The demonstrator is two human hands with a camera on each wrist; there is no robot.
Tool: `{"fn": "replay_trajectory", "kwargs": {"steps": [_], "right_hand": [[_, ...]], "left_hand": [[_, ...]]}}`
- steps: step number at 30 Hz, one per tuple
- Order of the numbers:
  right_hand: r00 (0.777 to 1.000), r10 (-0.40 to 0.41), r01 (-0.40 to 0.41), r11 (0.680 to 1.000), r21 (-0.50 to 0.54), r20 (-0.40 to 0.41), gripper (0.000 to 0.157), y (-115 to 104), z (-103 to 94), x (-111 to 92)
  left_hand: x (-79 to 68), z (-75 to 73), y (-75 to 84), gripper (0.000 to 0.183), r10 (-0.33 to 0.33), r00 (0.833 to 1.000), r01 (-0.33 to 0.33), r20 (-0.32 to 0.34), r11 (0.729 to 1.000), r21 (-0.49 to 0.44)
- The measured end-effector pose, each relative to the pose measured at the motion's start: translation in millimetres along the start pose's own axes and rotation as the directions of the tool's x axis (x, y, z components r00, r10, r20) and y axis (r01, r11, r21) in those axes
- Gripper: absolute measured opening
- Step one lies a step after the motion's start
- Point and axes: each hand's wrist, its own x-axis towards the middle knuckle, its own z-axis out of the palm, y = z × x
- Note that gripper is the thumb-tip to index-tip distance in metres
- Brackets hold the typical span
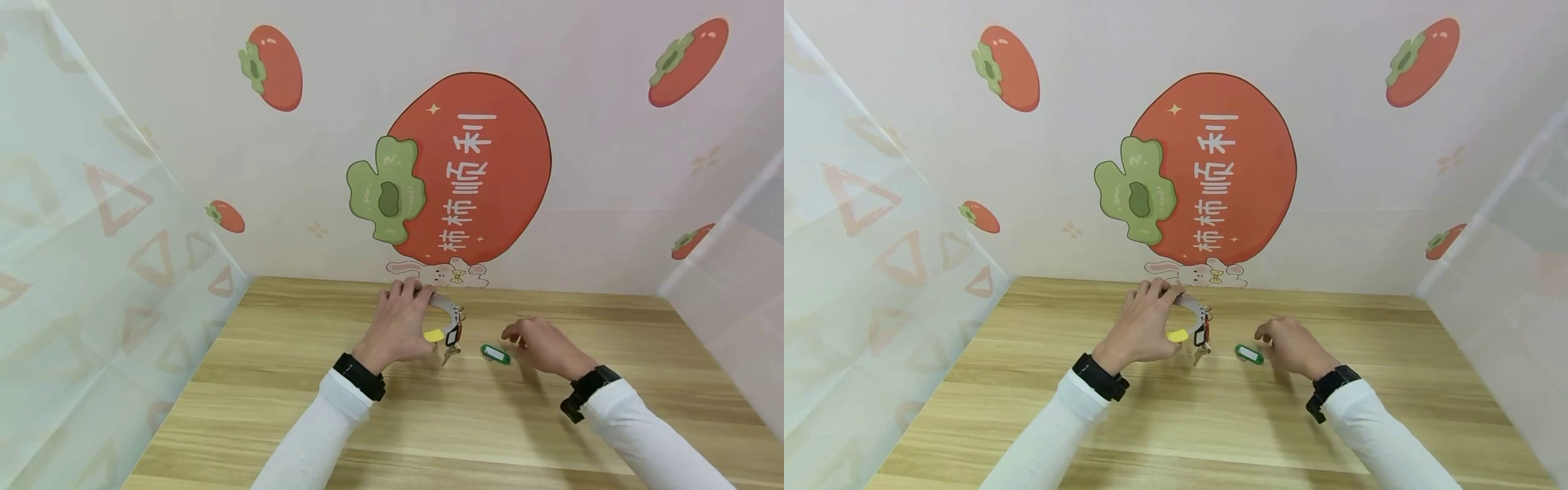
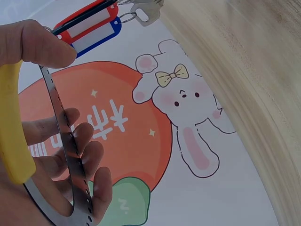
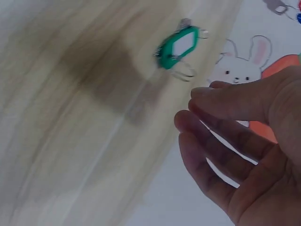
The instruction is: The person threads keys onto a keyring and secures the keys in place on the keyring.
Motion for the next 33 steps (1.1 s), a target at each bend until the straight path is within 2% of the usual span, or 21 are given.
{"fn": "replay_trajectory", "kwargs": {"steps": [25, 33], "right_hand": [[0.997, -0.07, 0.067, 0.995, -0.077, -0.043, 0.022, 14.1, 19.6, -0.5], [0.998, -0.059, 0.058, 0.995, -0.081, -0.013, 0.023, 14.1, 20.6, 0.1]], "left_hand": [[0.9, 0.7, 2.1, 0.082, -0.003, 1.0, 0.003, 0.001, 1.0, 0.023], [1.3, 0.8, 3.3, 0.083, -0.004, 1.0, 0.003, 0.005, 1.0, 0.022]]}}
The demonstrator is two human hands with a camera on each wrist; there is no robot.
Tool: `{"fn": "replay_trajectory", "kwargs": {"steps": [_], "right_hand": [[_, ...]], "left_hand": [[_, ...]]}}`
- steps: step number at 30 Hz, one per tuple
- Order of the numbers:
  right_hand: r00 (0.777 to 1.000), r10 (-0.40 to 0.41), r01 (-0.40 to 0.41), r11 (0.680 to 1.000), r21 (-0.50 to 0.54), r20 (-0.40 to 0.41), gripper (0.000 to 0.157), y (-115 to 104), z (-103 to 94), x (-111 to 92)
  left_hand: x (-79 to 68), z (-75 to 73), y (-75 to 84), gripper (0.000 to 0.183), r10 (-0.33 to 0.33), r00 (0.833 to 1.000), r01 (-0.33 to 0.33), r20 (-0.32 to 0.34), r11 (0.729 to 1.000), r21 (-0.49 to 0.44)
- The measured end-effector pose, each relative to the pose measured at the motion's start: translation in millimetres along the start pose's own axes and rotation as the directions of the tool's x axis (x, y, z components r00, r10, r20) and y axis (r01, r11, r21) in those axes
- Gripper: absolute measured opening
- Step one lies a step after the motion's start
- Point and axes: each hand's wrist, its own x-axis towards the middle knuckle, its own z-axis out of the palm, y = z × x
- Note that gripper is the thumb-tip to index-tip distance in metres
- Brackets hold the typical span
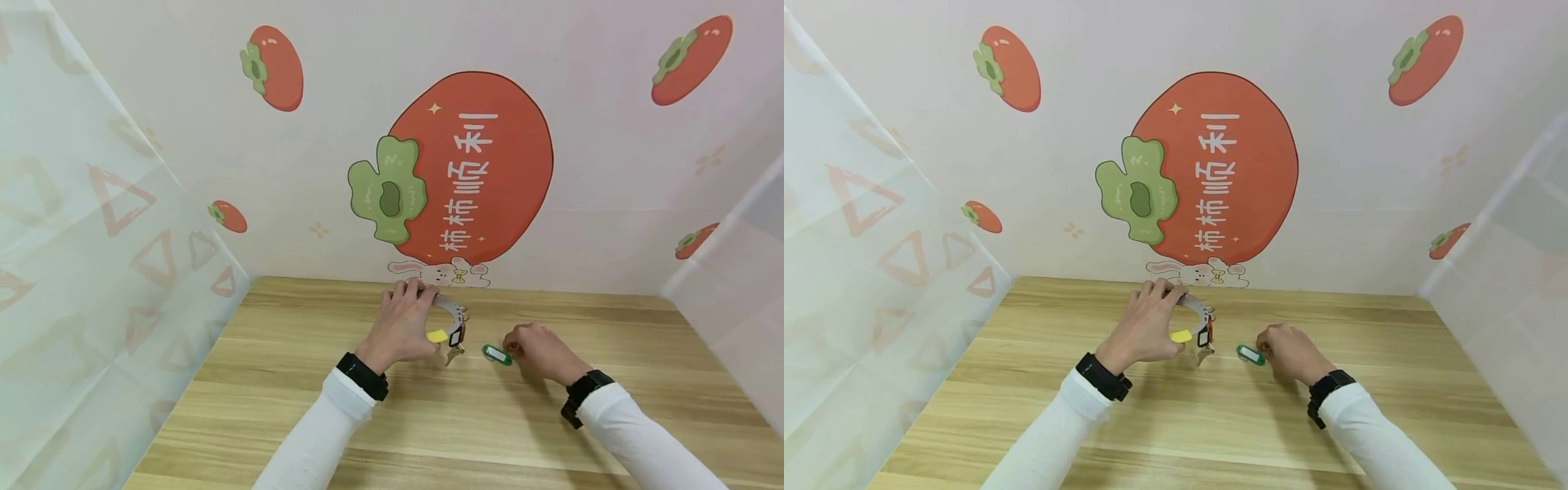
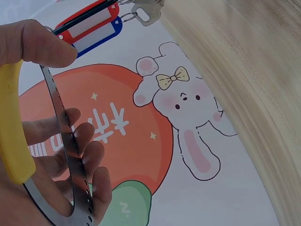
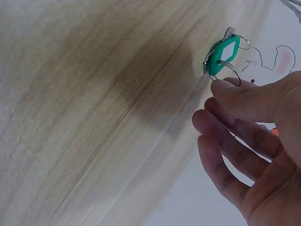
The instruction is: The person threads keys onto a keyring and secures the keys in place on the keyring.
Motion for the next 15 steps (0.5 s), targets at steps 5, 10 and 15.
{"fn": "replay_trajectory", "kwargs": {"steps": [5, 10, 15], "right_hand": [[1.0, 0.002, -0.002, 1.0, -0.002, 0.005, 0.025, -0.8, -0.4, -0.3], [1.0, 0.012, -0.012, 1.0, 0.001, -0.014, 0.023, -1.7, 0.9, -0.8], [0.999, 0.038, -0.037, 0.999, 0.028, -0.036, 0.016, -2.1, 3.2, -0.1]], "left_hand": [[0.5, 0.9, -0.2, 0.082, -0.003, 1.0, 0.003, 0.004, 1.0, -0.006], [0.6, 1.4, -0.7, 0.082, -0.006, 1.0, 0.006, 0.006, 1.0, -0.007], [0.2, 0.8, -0.9, 0.081, -0.006, 1.0, 0.006, 0.004, 1.0, -0.004]]}}
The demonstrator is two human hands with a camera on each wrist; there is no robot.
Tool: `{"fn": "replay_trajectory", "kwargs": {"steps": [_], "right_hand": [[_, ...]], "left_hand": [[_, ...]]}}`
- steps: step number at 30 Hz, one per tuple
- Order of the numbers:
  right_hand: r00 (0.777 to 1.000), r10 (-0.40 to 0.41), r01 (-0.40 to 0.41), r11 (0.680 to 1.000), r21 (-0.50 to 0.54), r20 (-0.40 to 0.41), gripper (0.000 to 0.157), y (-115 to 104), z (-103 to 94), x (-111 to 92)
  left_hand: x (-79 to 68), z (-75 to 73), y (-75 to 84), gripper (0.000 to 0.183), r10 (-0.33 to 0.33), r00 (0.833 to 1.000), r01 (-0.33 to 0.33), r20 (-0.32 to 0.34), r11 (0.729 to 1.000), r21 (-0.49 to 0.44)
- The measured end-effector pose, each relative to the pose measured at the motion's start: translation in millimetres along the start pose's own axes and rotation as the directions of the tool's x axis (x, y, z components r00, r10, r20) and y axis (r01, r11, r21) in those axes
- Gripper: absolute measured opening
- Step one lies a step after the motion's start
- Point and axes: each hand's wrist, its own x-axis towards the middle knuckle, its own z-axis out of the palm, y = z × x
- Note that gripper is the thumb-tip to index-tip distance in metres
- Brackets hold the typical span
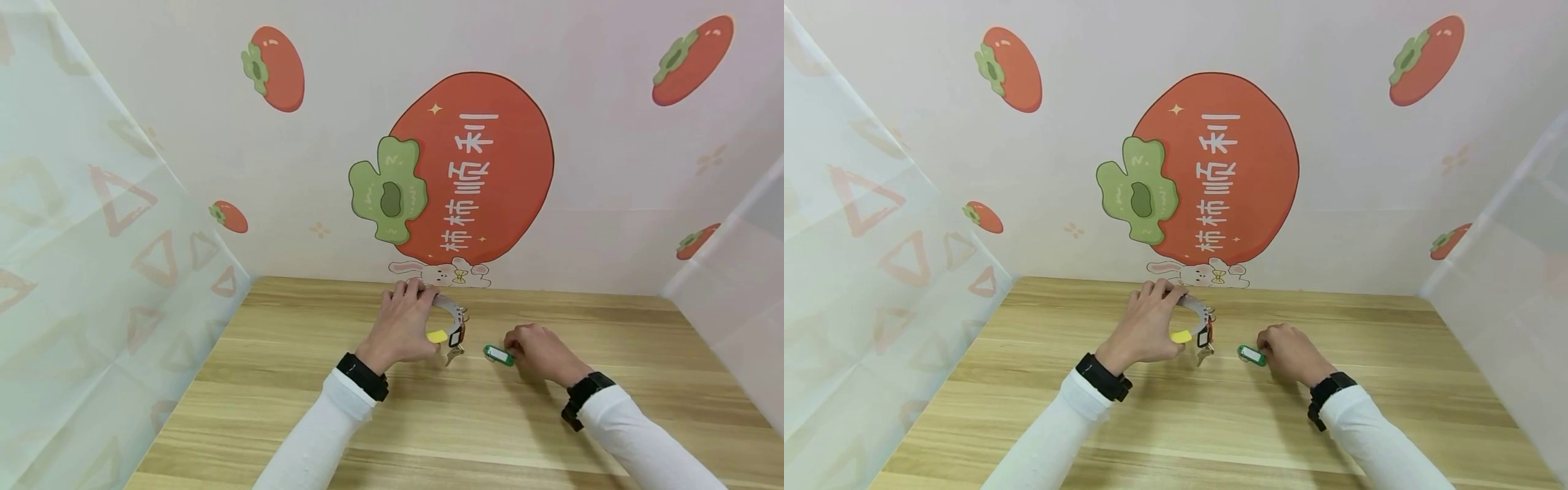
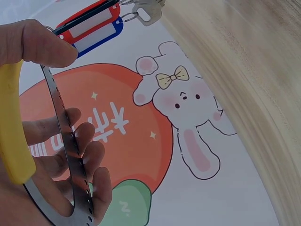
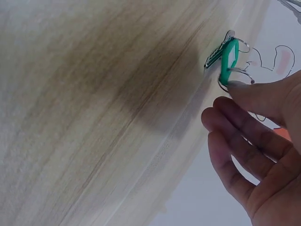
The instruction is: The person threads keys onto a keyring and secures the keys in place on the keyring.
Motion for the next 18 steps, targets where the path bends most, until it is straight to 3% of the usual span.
{"fn": "replay_trajectory", "kwargs": {"steps": [18], "right_hand": [[0.994, 0.096, -0.086, 0.978, 0.188, -0.047, 0.007, -7.1, -6.6, 2.9]], "left_hand": [[-1.1, -1.0, 0.0, 0.081, 0.0, 1.0, 0.0, 0.0, 1.0, 0.002]]}}
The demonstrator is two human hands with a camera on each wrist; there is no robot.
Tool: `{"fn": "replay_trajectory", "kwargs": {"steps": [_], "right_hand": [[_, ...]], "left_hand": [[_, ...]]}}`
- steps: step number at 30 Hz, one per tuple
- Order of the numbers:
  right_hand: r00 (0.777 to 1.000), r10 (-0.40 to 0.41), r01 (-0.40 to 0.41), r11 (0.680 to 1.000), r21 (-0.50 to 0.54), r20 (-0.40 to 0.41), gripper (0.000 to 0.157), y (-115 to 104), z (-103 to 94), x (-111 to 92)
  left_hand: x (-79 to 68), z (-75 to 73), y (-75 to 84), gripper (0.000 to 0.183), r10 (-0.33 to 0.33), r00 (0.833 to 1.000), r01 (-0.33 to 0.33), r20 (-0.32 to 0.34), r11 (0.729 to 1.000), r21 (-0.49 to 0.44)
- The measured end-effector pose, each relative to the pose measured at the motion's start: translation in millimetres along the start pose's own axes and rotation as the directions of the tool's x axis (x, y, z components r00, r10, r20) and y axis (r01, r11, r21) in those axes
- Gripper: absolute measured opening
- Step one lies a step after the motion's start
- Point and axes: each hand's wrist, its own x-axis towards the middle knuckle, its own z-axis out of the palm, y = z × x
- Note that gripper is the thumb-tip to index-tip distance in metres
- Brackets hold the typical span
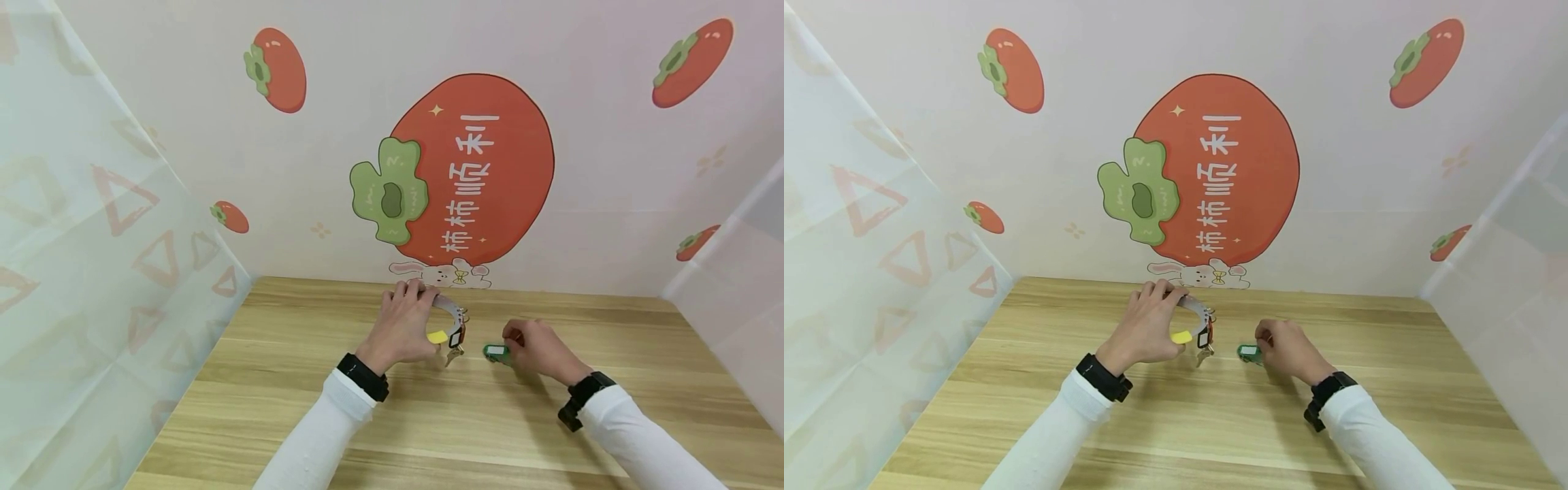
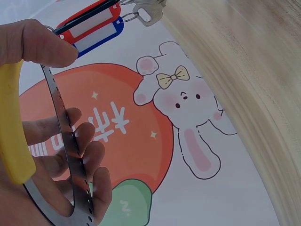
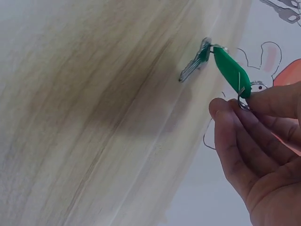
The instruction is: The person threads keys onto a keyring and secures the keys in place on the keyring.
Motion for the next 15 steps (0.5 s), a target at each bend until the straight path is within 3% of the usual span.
{"fn": "replay_trajectory", "kwargs": {"steps": [15], "right_hand": [[0.994, 0.008, 0.002, 0.995, 0.099, -0.105, 0.009, -3.3, -3.1, -0.1]], "left_hand": [[-0.2, -1.7, 1.7, 0.082, -0.003, 1.0, 0.003, 0.004, 1.0, -0.003]]}}
